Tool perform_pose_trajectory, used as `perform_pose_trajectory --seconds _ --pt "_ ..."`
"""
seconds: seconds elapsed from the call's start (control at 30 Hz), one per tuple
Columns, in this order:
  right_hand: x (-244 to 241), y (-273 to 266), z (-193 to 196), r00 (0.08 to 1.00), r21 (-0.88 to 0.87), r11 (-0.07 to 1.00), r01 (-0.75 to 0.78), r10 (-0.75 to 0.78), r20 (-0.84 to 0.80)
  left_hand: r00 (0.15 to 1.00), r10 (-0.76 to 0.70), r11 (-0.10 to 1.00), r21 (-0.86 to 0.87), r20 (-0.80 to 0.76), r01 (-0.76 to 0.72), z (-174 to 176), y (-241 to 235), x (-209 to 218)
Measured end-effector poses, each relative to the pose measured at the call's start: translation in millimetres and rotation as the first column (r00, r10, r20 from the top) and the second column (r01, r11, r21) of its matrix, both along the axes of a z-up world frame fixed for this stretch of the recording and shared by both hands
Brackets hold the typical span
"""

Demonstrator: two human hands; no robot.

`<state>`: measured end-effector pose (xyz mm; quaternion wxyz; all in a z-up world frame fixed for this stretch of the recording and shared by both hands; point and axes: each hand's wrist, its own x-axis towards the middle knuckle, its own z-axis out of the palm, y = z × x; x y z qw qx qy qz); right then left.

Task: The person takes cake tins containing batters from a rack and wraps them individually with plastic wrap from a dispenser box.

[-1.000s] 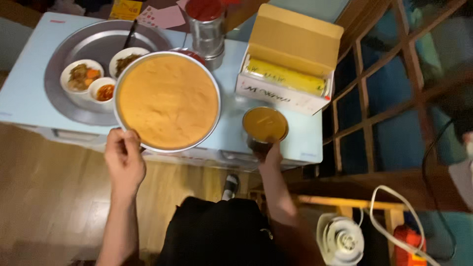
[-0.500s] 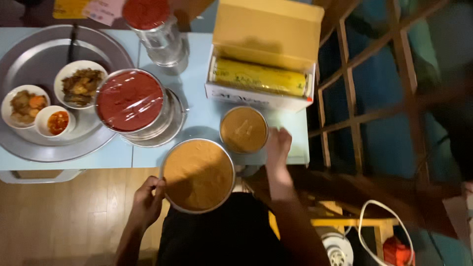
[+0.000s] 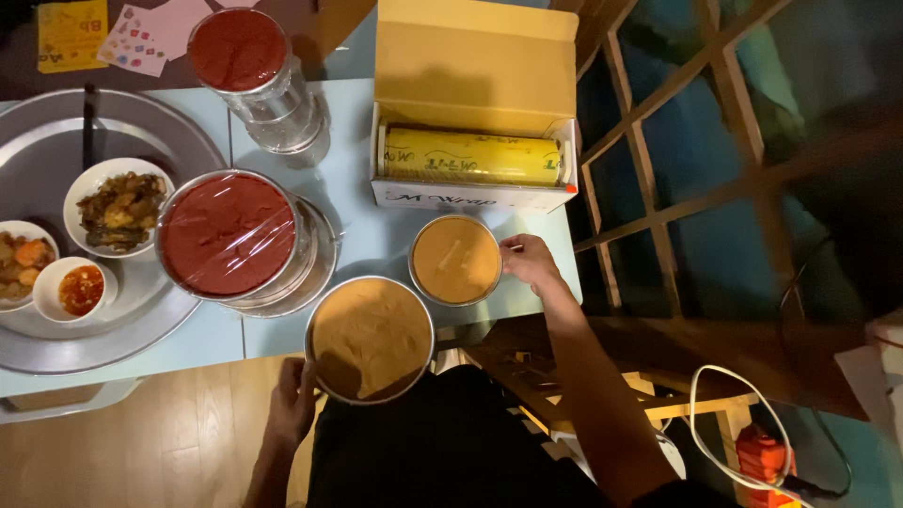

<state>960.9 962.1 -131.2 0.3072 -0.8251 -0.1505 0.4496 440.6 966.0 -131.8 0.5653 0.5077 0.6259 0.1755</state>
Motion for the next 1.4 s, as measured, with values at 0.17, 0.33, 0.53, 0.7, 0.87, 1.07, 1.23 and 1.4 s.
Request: perform_pose_trajectory --seconds 0.17,0.33,0.53,0.7,0.87,1.07,1.23,1.4 --pt "7 -5 12 0.998 -0.045 0.999 0.027 -0.024 0.063 0.957 0.018 0.848 0.512 -0.291 0.140 36 14 30" --pt "39 -11 -33 0.980 0.168 0.986 -0.009 -0.024 0.196 0.952 -0.272 0.564 0.778 -0.143 0.278 81 81 151" --pt "23 17 99 0.196 0.275 0.933 -0.231 -0.232 0.953 0.889 0.002 0.375 0.825 -0.457 0.423 95 185 273" --pt "71 49 73 0.361 -0.177 0.984 0.012 0.161 0.919 0.839 -0.043 0.644 0.628 -0.542 0.438 -15 262 294" --pt "114 70 38 0.674 -0.053 0.998 -0.029 0.059 0.736 0.900 -0.112 0.854 0.422 -0.421 0.304 23 256 306" --pt "154 81 55 0.773 0.258 0.936 0.239 -0.344 0.533 0.959 -0.121 0.867 0.443 -0.256 0.228 62 277 331" --pt "121 16 183 0.946 0.759 0.610 0.228 -0.322 -0.025 0.892 -0.369 0.618 0.786 0.261 0.026 196 203 270" --pt "80 -90 261 0.855 0.462 0.725 -0.511 0.483 0.188 0.708 -0.699 0.522 0.750 0.102 0.407 205 125 182"
